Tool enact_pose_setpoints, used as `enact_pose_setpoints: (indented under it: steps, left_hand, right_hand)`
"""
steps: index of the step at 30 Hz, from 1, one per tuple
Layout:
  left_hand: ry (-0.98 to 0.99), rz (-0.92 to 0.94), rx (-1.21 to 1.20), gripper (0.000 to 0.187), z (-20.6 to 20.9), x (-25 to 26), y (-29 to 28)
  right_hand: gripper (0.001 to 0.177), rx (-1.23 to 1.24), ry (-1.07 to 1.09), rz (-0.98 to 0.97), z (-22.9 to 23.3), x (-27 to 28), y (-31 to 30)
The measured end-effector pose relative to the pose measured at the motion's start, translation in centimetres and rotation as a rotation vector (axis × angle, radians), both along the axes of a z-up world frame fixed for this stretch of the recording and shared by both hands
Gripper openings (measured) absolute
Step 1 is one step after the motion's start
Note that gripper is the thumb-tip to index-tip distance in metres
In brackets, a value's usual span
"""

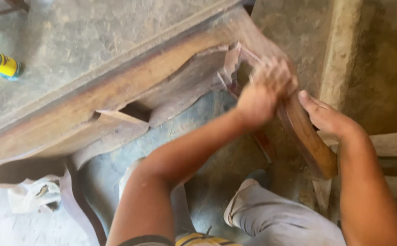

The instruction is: Sanding a wooden table frame with sandpaper to smooth the surface

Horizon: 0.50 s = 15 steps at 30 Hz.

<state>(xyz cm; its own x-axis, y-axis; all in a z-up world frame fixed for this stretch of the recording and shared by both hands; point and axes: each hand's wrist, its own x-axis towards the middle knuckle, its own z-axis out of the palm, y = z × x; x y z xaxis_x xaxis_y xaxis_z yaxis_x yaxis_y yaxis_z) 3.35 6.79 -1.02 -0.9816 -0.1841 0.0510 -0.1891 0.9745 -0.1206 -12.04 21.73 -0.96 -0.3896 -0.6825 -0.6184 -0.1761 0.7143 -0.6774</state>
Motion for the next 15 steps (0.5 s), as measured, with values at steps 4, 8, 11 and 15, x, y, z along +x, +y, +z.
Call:
enact_pose_setpoints:
  steps: [4,8,11,15]
  left_hand:
    - [0.028,0.103,0.224,0.062,-2.8,-1.4,-7.2]
    - [0.213,0.487,-0.020,0.047,-1.2,-4.7,-12.3]
    - [0.227,0.306,-0.028,0.053,-1.5,-2.4,-1.6]
    - [0.342,-0.321,0.462,0.050,-2.4,2.6,14.5]
  right_hand:
    - [0.092,-0.039,0.061,0.017,3.0,-0.9,1.1]
    - [0.091,-0.603,-0.145,-0.447,3.1,-3.1,2.4]
    - [0.083,-0.709,-0.089,-0.689,3.7,-3.3,2.3]
    - [0.032,-0.827,-0.136,-0.771,0.1,-6.5,4.3]
